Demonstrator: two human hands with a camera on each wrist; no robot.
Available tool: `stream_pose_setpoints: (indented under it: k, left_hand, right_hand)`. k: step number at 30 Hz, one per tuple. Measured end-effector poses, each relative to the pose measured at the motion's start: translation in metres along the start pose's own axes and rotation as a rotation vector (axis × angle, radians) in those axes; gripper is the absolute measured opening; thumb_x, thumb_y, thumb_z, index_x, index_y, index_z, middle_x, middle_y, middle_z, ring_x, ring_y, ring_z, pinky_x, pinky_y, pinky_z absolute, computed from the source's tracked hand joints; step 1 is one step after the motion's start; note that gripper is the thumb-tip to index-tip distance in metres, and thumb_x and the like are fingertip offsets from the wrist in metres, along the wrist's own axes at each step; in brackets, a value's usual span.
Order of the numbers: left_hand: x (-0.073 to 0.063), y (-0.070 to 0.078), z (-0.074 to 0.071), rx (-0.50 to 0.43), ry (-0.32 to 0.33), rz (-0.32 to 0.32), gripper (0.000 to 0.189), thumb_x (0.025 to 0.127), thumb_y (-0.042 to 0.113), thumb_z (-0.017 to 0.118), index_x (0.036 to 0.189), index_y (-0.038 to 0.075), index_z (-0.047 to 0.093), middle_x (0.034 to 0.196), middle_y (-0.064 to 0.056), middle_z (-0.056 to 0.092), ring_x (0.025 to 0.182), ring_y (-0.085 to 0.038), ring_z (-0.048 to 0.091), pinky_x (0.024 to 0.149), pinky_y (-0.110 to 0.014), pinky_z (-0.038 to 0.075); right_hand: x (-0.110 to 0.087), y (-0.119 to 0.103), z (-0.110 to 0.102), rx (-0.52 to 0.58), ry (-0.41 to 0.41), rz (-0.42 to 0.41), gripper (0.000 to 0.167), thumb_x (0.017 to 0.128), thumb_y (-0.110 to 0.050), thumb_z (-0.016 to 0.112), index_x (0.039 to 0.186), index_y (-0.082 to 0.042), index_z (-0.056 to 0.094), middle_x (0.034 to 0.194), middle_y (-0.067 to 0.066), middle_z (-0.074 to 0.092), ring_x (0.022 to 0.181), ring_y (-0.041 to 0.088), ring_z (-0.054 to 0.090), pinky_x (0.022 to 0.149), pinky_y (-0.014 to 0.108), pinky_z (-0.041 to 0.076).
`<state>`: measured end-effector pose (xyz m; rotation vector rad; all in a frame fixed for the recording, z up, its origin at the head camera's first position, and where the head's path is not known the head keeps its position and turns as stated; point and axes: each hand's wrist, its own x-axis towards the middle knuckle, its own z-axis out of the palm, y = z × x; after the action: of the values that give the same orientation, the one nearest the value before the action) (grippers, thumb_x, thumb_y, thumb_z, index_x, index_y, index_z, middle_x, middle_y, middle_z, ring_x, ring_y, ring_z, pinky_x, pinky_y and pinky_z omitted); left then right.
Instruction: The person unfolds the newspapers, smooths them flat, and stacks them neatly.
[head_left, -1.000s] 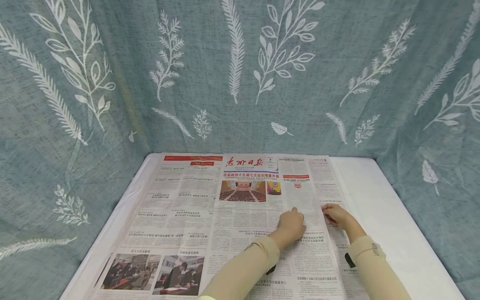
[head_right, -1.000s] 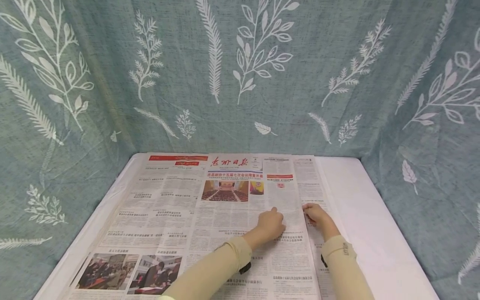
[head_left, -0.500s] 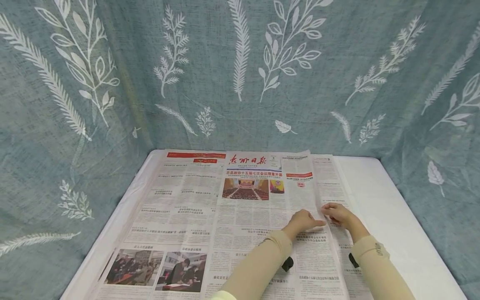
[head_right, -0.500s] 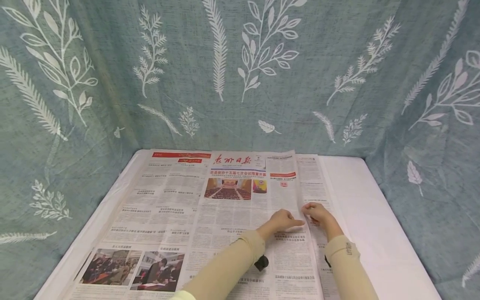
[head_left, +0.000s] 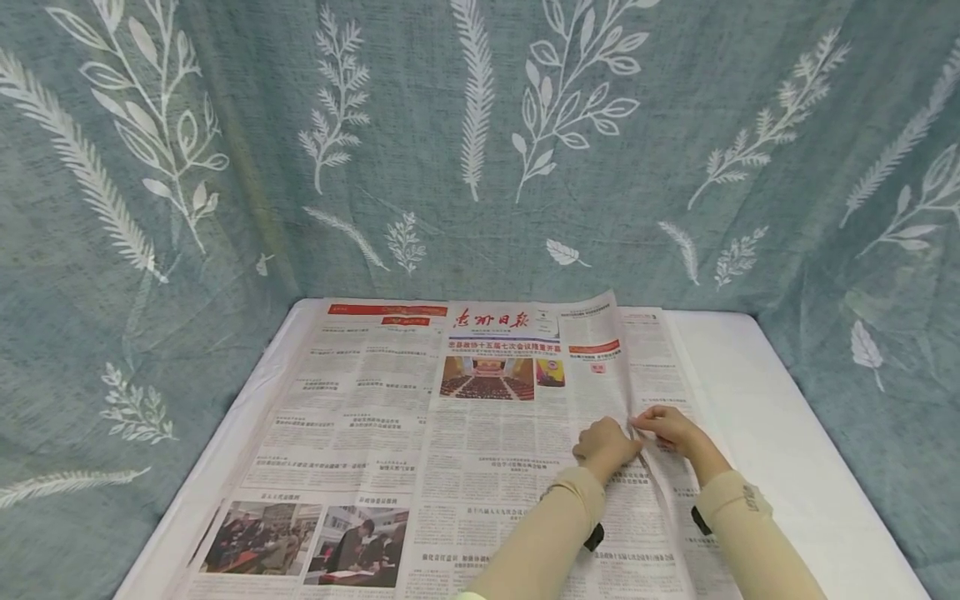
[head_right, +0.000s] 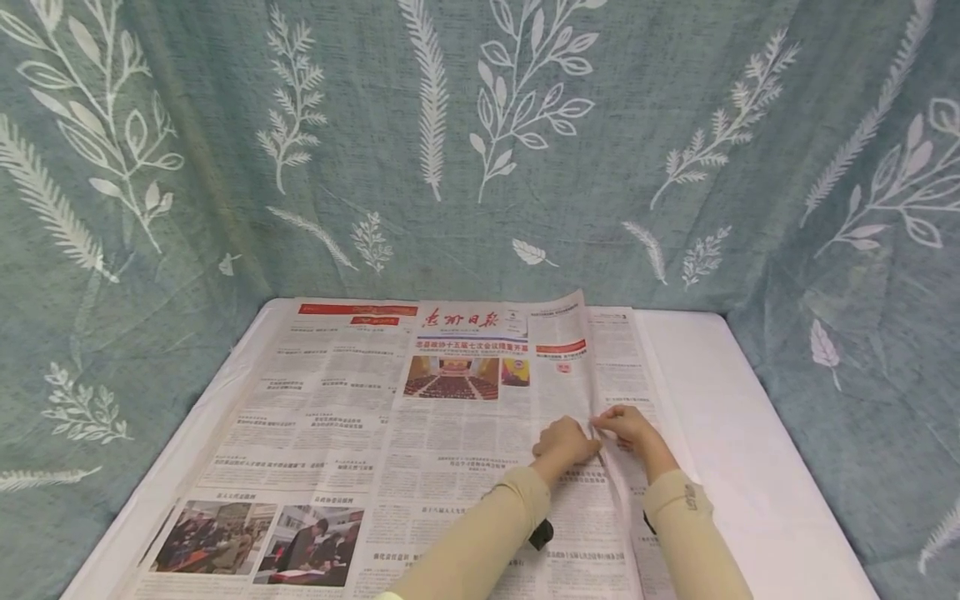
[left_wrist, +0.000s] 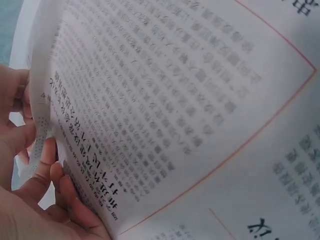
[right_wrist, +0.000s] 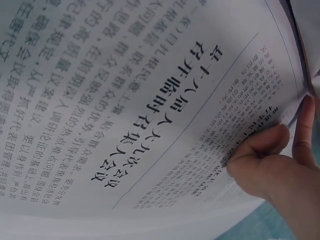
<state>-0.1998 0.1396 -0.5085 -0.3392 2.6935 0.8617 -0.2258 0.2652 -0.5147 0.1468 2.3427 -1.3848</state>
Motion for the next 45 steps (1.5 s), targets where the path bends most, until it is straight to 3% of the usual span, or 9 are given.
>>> stream_pose_setpoints:
  k: [8, 13, 19, 26, 30, 33, 35, 40, 45]
  left_hand:
    - [0.021, -0.001, 0.019, -0.074, 0.030, -0.066, 0.029, 0.075, 0.028, 0.075, 0.095, 0.009, 0.066, 0.097, -0.010, 0.067, 0.096, -0.033, 0.058, 0.081, -0.052, 0.043]
    - [0.005, 0.001, 0.001, -0.176, 0.042, -0.078, 0.032, 0.074, 0.027, 0.078, 0.092, 0.005, 0.065, 0.095, -0.012, 0.066, 0.095, -0.035, 0.058, 0.082, -0.053, 0.043]
    - [-0.003, -0.002, -0.005, -0.258, 0.079, -0.060, 0.033, 0.071, 0.026, 0.082, 0.088, 0.004, 0.063, 0.092, -0.013, 0.066, 0.091, -0.035, 0.059, 0.080, -0.050, 0.045]
    - [-0.001, -0.009, -0.006, -0.274, 0.061, -0.042, 0.028, 0.071, 0.027, 0.082, 0.069, 0.008, 0.061, 0.076, -0.006, 0.065, 0.077, -0.027, 0.061, 0.072, -0.044, 0.049]
    - [0.000, -0.013, -0.007, -0.262, 0.059, 0.000, 0.031, 0.073, 0.030, 0.080, 0.058, 0.012, 0.060, 0.066, 0.000, 0.062, 0.063, -0.021, 0.057, 0.060, -0.036, 0.048]
    - [0.000, -0.016, -0.008, -0.257, 0.051, 0.052, 0.031, 0.077, 0.028, 0.077, 0.058, 0.013, 0.059, 0.061, 0.002, 0.060, 0.055, -0.016, 0.052, 0.052, -0.030, 0.043]
    - [0.000, -0.019, -0.010, -0.257, 0.058, 0.088, 0.031, 0.079, 0.025, 0.075, 0.058, 0.013, 0.056, 0.058, 0.003, 0.057, 0.052, -0.013, 0.047, 0.049, -0.027, 0.039]
    - [0.002, -0.030, -0.021, -0.269, 0.097, 0.165, 0.024, 0.080, 0.020, 0.074, 0.063, 0.010, 0.060, 0.062, 0.000, 0.060, 0.052, -0.013, 0.050, 0.049, -0.025, 0.042]
    - [0.026, -0.052, -0.023, -0.277, 0.085, 0.183, 0.018, 0.077, 0.017, 0.076, 0.065, 0.006, 0.067, 0.064, -0.004, 0.066, 0.055, -0.019, 0.060, 0.052, -0.028, 0.050]
  right_hand:
    - [0.000, -0.001, 0.001, -0.003, -0.027, -0.003, 0.021, 0.094, -0.020, 0.056, 0.091, 0.001, 0.059, 0.065, -0.009, 0.041, 0.057, 0.005, 0.034, 0.058, 0.018, 0.035]
    - [0.002, 0.001, -0.001, 0.021, -0.048, 0.001, 0.024, 0.094, -0.022, 0.056, 0.095, 0.001, 0.062, 0.084, -0.006, 0.048, 0.066, 0.009, 0.038, 0.064, 0.020, 0.037]
    - [0.002, 0.001, -0.002, 0.012, -0.034, 0.015, 0.029, 0.093, -0.024, 0.058, 0.098, 0.003, 0.063, 0.098, 0.002, 0.051, 0.073, 0.012, 0.040, 0.068, 0.022, 0.039]
    - [0.001, -0.002, 0.001, -0.021, -0.041, 0.031, 0.040, 0.093, -0.028, 0.056, 0.107, 0.009, 0.061, 0.137, 0.033, 0.037, 0.110, 0.031, 0.044, 0.084, 0.031, 0.043]
    - [0.000, -0.002, 0.000, -0.010, -0.024, 0.038, 0.031, 0.093, -0.027, 0.057, 0.090, 0.003, 0.062, 0.097, 0.018, 0.056, 0.083, 0.021, 0.049, 0.074, 0.025, 0.043]
    - [0.000, -0.001, 0.000, 0.010, -0.011, 0.040, 0.023, 0.093, -0.020, 0.056, 0.072, -0.010, 0.054, 0.070, -0.005, 0.042, 0.064, 0.009, 0.038, 0.062, 0.020, 0.037]
    - [0.002, -0.001, 0.002, 0.006, 0.003, 0.035, 0.024, 0.092, -0.016, 0.055, 0.070, -0.011, 0.050, 0.066, -0.007, 0.040, 0.061, 0.007, 0.038, 0.059, 0.018, 0.037]
    - [0.002, -0.003, 0.016, -0.150, 0.179, -0.001, 0.017, 0.088, -0.009, 0.056, 0.088, 0.006, 0.050, 0.075, 0.012, 0.051, 0.066, 0.020, 0.050, 0.063, 0.027, 0.046]
    - [-0.002, -0.005, 0.033, -0.454, 0.326, -0.104, 0.049, 0.089, -0.008, 0.058, 0.124, 0.017, 0.035, 0.119, 0.040, 0.038, 0.105, 0.054, 0.044, 0.087, 0.060, 0.042]
